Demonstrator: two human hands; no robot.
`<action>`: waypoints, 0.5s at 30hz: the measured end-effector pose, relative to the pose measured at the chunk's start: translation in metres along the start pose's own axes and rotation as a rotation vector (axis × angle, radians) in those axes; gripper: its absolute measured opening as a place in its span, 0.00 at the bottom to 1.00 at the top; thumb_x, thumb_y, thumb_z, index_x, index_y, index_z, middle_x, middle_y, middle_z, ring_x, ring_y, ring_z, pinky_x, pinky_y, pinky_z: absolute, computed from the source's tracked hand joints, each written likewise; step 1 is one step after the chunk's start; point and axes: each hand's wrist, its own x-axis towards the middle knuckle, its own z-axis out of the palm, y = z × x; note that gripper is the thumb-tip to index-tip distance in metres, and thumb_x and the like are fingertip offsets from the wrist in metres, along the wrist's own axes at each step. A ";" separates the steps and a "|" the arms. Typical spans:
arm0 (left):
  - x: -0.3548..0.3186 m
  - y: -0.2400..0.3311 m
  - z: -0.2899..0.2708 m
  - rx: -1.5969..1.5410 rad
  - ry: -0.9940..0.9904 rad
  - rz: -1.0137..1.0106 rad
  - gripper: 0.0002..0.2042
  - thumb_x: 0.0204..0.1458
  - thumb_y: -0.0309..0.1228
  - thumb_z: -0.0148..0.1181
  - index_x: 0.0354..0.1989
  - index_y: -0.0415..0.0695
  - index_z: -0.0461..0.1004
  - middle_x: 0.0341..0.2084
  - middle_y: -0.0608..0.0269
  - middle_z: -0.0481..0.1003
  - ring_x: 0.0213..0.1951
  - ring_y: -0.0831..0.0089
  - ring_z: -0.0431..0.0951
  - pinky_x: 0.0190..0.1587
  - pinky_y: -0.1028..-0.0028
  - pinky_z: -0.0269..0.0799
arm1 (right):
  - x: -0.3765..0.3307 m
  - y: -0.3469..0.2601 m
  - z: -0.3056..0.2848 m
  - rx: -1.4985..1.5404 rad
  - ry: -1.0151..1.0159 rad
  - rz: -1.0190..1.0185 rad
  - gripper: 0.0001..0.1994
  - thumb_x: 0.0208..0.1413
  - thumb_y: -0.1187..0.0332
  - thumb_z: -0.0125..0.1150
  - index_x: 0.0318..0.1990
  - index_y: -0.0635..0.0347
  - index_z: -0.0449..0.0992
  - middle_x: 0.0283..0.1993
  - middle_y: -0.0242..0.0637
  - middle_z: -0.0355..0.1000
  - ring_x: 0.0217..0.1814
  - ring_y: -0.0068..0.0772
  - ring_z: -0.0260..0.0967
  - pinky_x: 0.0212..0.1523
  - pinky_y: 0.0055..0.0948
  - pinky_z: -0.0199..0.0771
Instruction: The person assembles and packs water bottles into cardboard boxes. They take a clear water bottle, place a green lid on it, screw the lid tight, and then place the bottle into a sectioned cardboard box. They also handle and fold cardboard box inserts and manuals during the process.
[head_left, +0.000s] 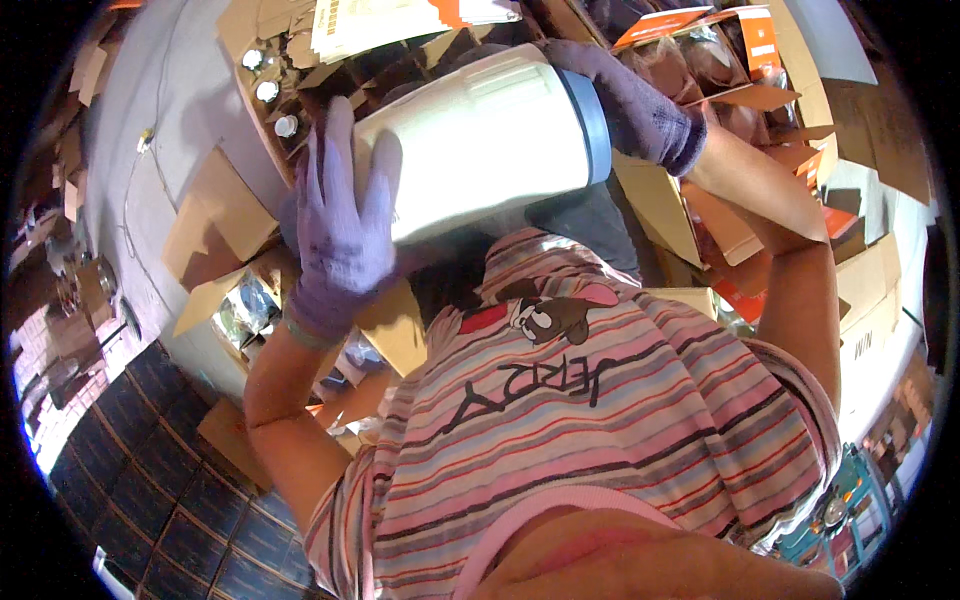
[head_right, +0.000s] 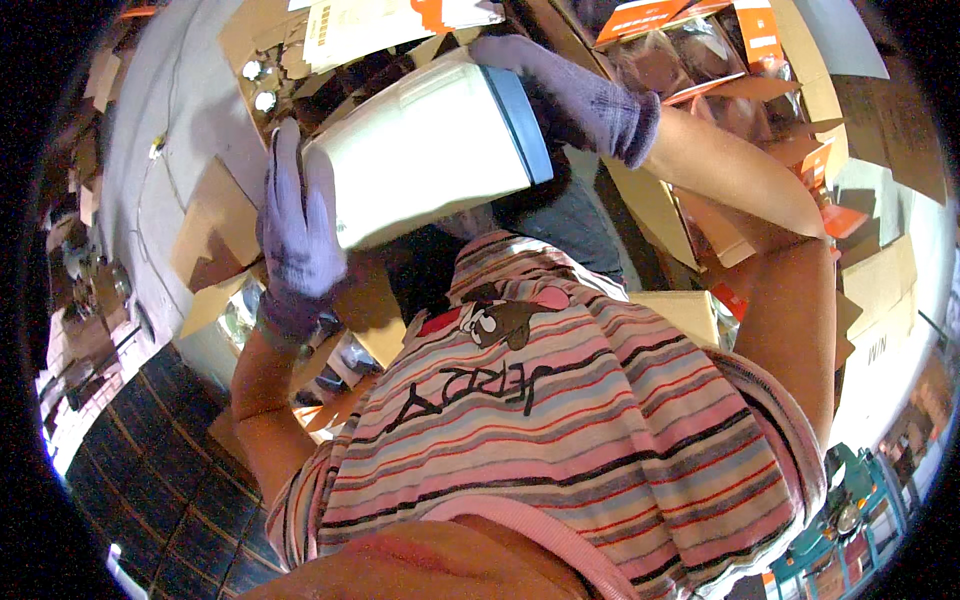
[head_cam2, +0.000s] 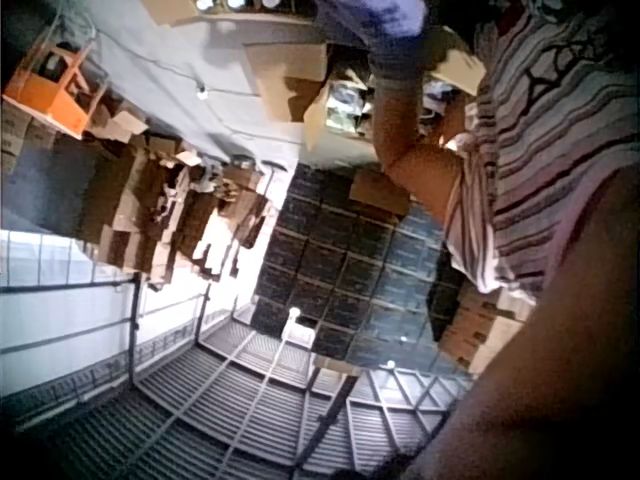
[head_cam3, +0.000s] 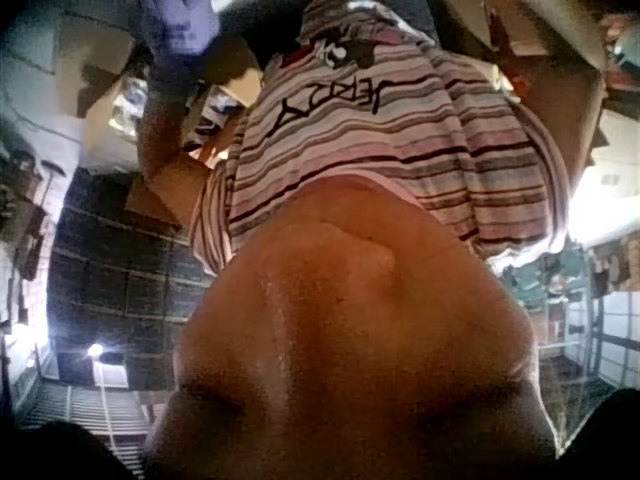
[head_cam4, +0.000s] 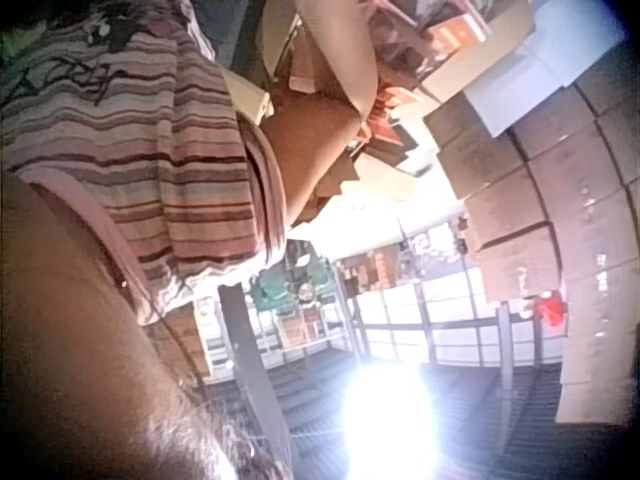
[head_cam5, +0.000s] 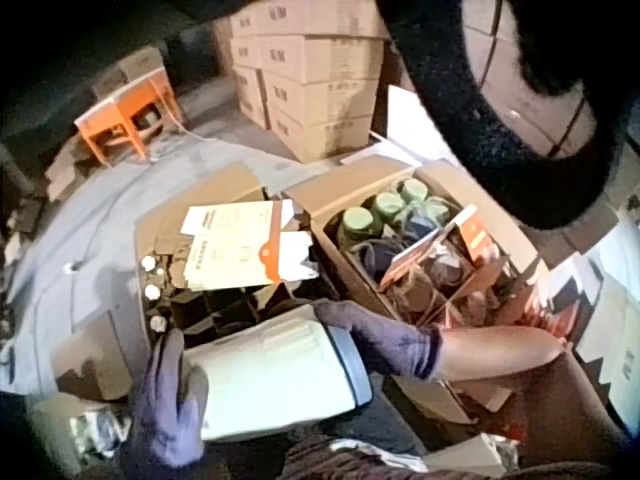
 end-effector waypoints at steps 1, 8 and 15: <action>0.000 0.003 0.002 -0.017 -0.140 -0.078 0.32 0.40 0.23 0.54 0.61 0.41 0.62 0.61 0.39 0.58 0.57 0.42 0.64 0.57 0.54 0.63 | -0.004 0.013 0.001 0.039 -0.024 -0.045 0.30 0.64 0.56 0.49 0.69 0.62 0.53 0.69 0.39 0.56 0.68 0.29 0.55 0.67 0.29 0.54; 0.008 -0.007 0.001 0.032 -0.081 -0.100 0.37 0.35 0.36 0.62 0.63 0.53 0.65 0.54 0.46 0.64 0.54 0.50 0.65 0.57 0.53 0.63 | -0.011 0.020 0.019 -0.519 0.324 -0.317 0.43 0.51 0.72 0.61 0.72 0.64 0.41 0.70 0.44 0.52 0.70 0.37 0.53 0.69 0.36 0.52; 0.002 -0.009 -0.013 -0.089 0.037 -0.054 0.50 0.18 0.44 0.74 0.62 0.54 0.66 0.56 0.52 0.64 0.55 0.52 0.64 0.61 0.53 0.59 | -0.013 0.001 0.043 -0.408 0.277 -0.354 0.55 0.35 0.72 0.67 0.72 0.64 0.38 0.67 0.49 0.54 0.69 0.41 0.54 0.69 0.40 0.53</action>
